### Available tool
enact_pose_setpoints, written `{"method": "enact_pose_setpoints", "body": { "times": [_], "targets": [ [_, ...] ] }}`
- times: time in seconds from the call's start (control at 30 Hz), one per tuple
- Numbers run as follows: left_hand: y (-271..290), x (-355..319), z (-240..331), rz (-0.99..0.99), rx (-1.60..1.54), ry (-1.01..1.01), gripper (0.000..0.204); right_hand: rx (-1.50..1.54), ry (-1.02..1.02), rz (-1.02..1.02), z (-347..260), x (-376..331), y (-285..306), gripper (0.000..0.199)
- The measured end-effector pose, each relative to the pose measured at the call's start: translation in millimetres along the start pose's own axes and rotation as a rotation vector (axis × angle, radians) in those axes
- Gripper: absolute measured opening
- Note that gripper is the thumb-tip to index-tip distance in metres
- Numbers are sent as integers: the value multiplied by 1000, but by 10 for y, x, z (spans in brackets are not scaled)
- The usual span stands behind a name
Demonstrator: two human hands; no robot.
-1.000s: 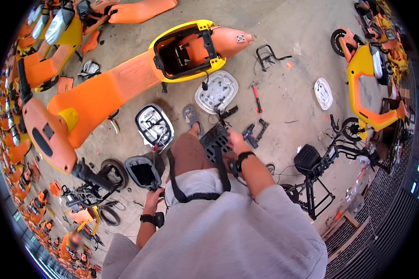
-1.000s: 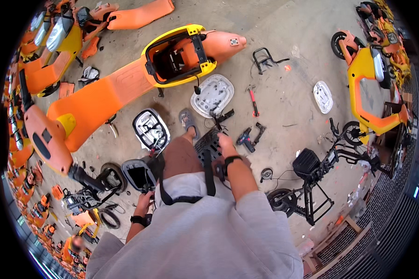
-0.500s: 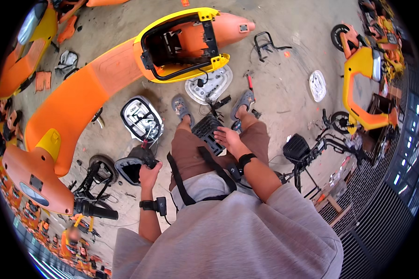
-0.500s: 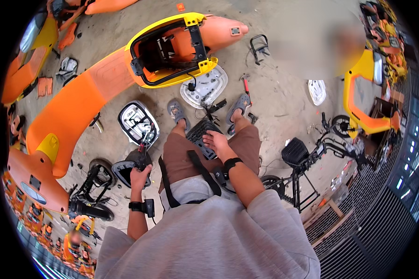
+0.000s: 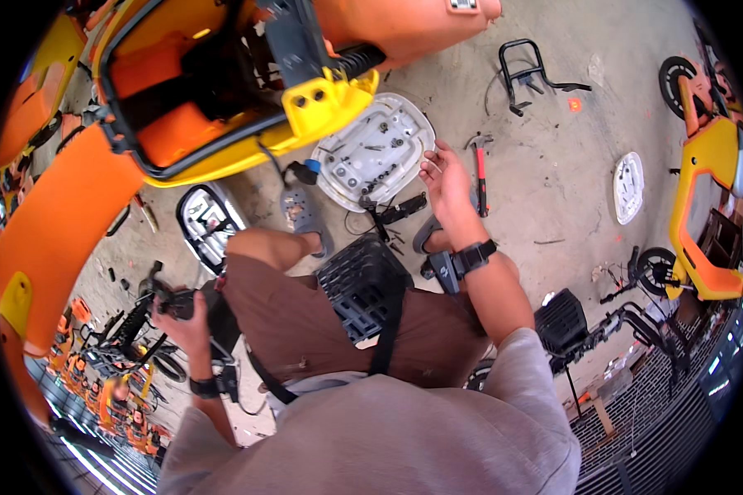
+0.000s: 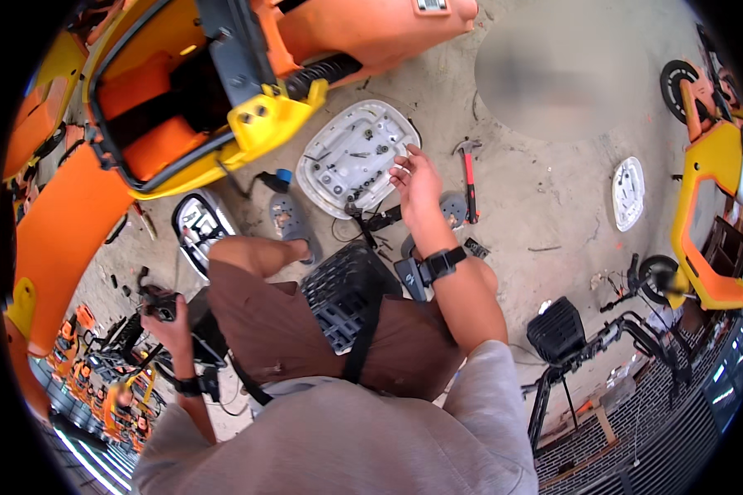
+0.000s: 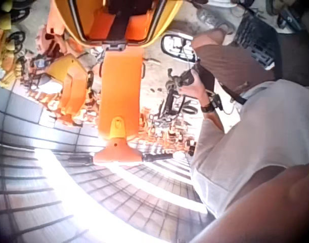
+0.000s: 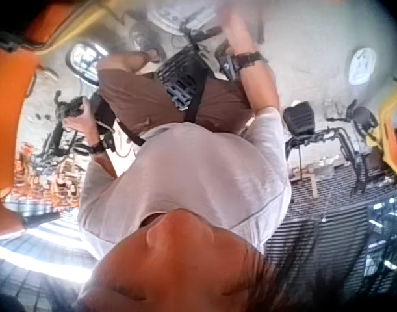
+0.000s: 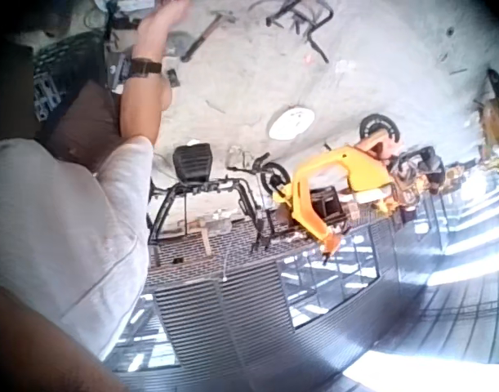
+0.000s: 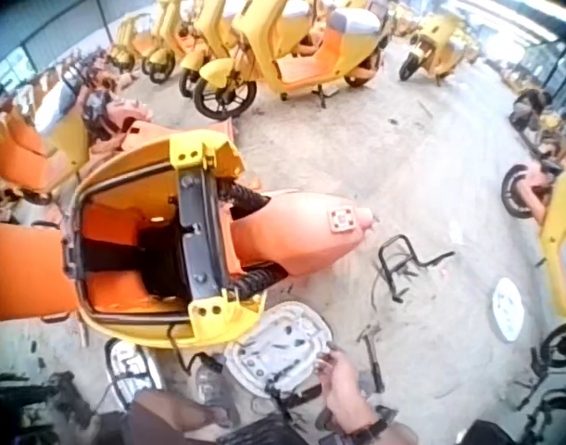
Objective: The person manipulates a brake lever assembly, removing small components and screws from the handle housing.
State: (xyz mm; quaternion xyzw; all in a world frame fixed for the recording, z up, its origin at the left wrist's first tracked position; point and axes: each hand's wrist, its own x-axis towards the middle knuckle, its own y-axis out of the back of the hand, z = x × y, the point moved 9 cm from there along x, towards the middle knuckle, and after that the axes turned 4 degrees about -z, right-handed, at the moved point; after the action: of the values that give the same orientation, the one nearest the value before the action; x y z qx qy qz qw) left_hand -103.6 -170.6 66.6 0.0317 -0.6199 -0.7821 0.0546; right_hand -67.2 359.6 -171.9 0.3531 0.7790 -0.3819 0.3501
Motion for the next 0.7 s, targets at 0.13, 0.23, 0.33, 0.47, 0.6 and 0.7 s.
{"method": "enact_pose_setpoints", "body": {
  "times": [0.13,0.23,0.33,0.47,0.6,0.7],
  "targets": [
    [-494,80,-257,124,-313,13,60,108,-129,-160,97,-261,-372,38],
    [-741,268,-230,208,-413,-35,57,63,-18,-387,37,-659,-623,38],
    [-464,-42,198,456,334,-241,67,-73,-11,-487,286,-971,-636,36],
    [-171,-340,286,267,-50,-240,67,-514,274,-580,504,-1150,-837,28],
    [-71,-851,211,293,-315,-212,76,-861,238,-964,1239,-1709,-1254,36],
    [-90,-1256,426,209,-322,-168,87,-868,324,-1227,1686,-2377,-1410,45]
  ]
}}
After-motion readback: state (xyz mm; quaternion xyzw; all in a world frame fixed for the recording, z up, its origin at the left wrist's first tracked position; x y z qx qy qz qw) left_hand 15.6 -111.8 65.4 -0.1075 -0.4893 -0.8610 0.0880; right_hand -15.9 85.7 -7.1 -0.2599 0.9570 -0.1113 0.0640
